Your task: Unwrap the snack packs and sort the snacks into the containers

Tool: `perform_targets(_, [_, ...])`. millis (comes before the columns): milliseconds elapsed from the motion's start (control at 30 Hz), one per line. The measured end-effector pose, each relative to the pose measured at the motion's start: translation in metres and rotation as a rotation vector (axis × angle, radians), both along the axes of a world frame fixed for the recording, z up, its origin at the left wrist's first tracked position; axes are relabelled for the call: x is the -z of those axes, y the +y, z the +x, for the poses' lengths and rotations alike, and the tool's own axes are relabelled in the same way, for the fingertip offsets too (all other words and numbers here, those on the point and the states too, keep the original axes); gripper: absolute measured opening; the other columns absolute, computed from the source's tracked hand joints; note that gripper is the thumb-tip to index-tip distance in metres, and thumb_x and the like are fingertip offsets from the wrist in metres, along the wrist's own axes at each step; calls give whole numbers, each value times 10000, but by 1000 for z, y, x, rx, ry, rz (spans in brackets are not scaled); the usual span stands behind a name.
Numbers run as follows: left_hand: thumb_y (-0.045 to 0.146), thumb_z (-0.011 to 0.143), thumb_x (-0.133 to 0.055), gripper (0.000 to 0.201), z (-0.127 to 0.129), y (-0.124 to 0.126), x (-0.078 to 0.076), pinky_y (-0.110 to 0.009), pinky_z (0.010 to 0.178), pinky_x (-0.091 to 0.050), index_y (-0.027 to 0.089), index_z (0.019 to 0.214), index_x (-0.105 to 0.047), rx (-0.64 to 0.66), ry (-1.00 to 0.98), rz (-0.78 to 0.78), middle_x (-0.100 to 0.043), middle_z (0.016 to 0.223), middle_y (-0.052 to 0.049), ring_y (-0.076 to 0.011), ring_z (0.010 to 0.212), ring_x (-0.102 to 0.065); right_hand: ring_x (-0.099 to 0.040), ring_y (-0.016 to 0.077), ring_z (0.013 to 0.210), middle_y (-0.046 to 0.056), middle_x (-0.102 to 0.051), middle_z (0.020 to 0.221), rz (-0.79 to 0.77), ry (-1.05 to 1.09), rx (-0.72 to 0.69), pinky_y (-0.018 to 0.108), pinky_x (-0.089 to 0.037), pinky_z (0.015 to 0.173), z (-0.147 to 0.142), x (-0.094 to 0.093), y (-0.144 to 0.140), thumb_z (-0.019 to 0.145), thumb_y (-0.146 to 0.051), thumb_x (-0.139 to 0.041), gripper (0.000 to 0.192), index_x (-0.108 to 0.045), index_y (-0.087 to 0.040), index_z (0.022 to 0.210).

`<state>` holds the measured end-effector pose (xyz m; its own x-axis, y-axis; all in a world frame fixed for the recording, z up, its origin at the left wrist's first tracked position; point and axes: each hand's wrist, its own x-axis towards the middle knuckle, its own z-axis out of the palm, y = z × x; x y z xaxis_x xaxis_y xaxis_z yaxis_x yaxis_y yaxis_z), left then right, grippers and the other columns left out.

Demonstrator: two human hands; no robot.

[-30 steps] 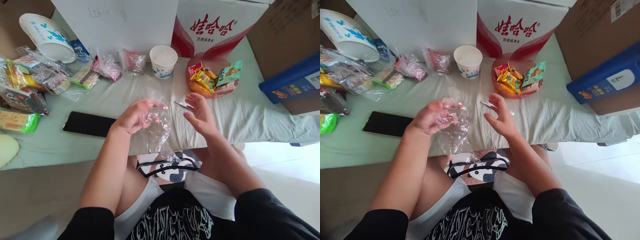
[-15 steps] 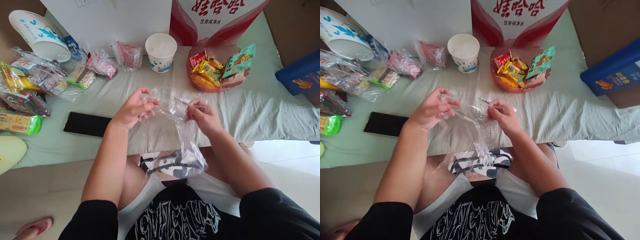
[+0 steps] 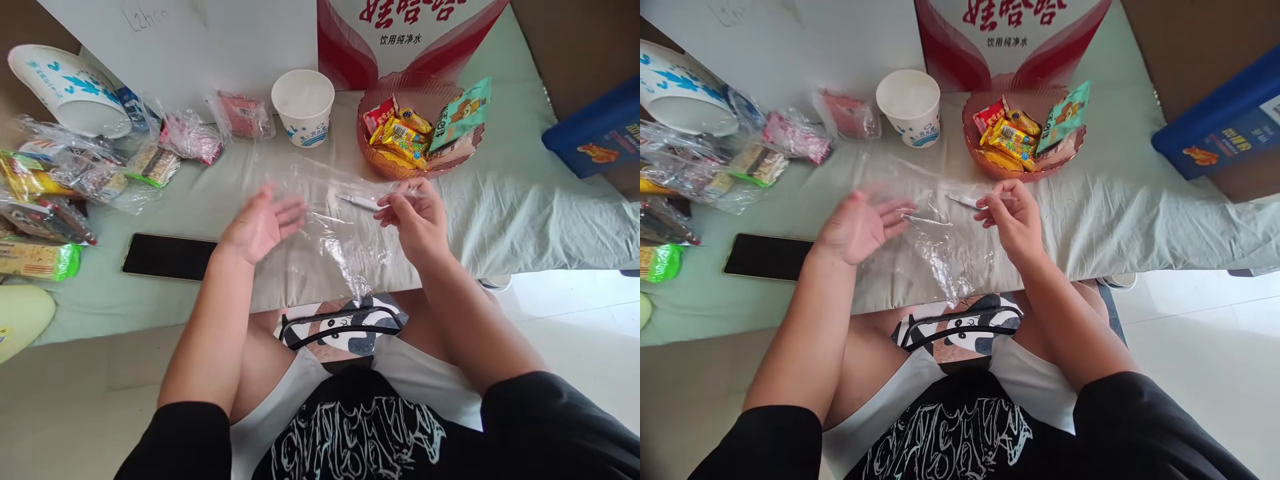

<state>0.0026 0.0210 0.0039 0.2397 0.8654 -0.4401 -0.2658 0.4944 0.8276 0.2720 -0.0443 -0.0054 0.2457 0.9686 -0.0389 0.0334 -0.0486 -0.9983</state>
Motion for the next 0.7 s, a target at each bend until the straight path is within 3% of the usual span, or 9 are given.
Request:
perform_targets(67, [282, 633, -913, 666, -1, -1, 2, -273, 594, -543, 255, 1225, -609, 157, 141, -95, -794, 983, -86, -239, 816, -782, -660, 143, 683, -6, -655, 869, 26, -43, 27, 309, -522, 603, 3, 0, 0, 879, -594, -675, 356, -524, -303, 1018])
perform_targets(100, [203, 623, -905, 716, -1, 0, 2, -246, 541, -502, 258, 1268, -598, 144, 197, -80, -792, 919, -58, -198, 704, -755, -654, 145, 671, -7, -652, 858, 42, -60, 42, 313, -518, 595, 5, -1, 0, 883, -601, -667, 360, -531, -310, 1045])
perform_targets(167, [115, 632, -864, 752, -1, 1, 2, -210, 497, -448, 281, 1307, -578, -27, 239, 49, -774, 826, 7, -127, 583, -683, -658, 157, 689, -5, -663, 862, 79, -65, 59, 332, -540, 620, 7, -1, -1, 855, -590, -704, 394, -550, -320, 1098])
perform_targets(267, [127, 643, -845, 636, -2, 4, 2, -200, 585, -508, 290, 1210, -609, -288, 117, 254, -783, 861, 31, -107, 679, -706, -687, 178, 773, 4, -704, 896, 85, -37, -17, 374, -588, 727, 6, -1, -3, 748, -516, -834, 444, -607, -305, 1066])
perform_targets(300, [153, 631, -860, 584, -3, 5, 1, -210, 628, -534, 275, 1157, -636, -271, 79, 268, -792, 891, 18, -119, 736, -728, -690, 181, 773, 6, -707, 872, 68, -38, -51, 380, -592, 741, 5, -2, -3, 726, -497, -858, 416, -625, -290, 1002])
perform_targets(367, [207, 598, -903, 481, -6, 3, 1, -249, 661, -563, 224, 1030, -692, -87, 112, 217, -792, 881, -20, -160, 772, -751, -691, 177, 742, 4, -706, 811, 47, -29, -67, 376, -590, 725, 3, -3, -2, 739, -497, -854, 357, -619, -267, 876])
perform_targets(467, [295, 640, -920, 330, -11, -2, 0, -274, 557, -513, 178, 870, -715, 165, 340, 135, -735, 693, -36, -180, 606, -712, -694, 166, 695, -10, -710, 761, 61, 20, 2, 349, -576, 671, 2, -8, -2, 771, -526, -832, 367, -582, -269, 846])
perform_targets(567, [355, 762, -849, 224, -15, -5, -5, -264, 458, -390, 205, 857, -711, 122, 424, 192, -645, 559, 4, -138, 448, -589, -622, 149, 546, -41, -645, 633, 16, 28, 6, 324, -538, 554, 6, -11, -1, 756, -565, -846, 424, -556, -274, 858])
perform_targets(700, [288, 772, -803, 122, -19, -6, -14, -240, 441, -332, 273, 819, -692, -60, 178, 281, -567, 532, 51, -90, 427, -469, -526, 133, 460, -78, -554, 571, 39, 133, 3, 289, -458, 462, 17, -10, 0, 744, -582, -835, 440, -554, -299, 931])
